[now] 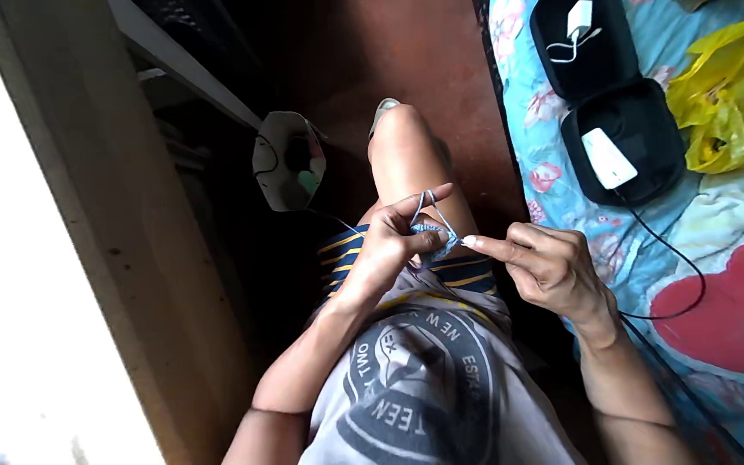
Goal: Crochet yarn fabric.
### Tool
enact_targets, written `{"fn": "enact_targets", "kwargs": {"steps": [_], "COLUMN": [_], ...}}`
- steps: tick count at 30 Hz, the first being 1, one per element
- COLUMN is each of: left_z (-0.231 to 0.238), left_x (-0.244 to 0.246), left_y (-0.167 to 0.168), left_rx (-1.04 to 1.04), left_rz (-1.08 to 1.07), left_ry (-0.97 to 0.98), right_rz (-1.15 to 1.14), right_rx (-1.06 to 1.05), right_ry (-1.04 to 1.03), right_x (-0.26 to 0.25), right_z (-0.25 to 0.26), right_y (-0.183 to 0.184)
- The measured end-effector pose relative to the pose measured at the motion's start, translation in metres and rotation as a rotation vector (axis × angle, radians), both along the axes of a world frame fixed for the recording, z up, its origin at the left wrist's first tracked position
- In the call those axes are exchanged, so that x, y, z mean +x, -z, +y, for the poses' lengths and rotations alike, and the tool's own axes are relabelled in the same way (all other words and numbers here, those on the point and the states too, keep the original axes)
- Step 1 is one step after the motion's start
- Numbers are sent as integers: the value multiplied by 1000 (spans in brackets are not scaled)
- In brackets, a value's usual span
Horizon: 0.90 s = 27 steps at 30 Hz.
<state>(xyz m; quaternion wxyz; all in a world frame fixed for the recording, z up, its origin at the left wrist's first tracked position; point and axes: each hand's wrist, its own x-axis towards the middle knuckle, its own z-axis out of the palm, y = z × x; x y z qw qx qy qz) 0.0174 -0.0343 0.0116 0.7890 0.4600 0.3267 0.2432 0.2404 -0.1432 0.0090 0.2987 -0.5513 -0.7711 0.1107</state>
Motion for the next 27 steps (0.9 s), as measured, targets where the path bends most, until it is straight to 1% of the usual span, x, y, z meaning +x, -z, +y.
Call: {"fn": "enact_targets", "kwargs": {"steps": [14,18,20,22,24,26,27], "left_z": [-2,-3,-5,-10,-19,-24,-26], "left_x": [3,3,4,7,10,15,17], "left_y": [3,3,3,5,14,26,31], "left_rx": [-31,-53,-10,165,464,807,938], "left_rz": [1,-3,5,29,29,17,24], "left_ry": [-11,-13,-17,-59,-123,-193,-221], "right_rz": [2,70,133,193,283,394,480], "right_rx": [28,0,-35,-61,-106,-214,-279], "right_ry": [66,77,100,146,204,239,250], "right_x": [-8,-8,-10,-13,-20,-27,-31], "right_z": [-3,-5,-6,-8,-10,-13,-13], "right_y": [5,8,9,10,11,6,3]}}
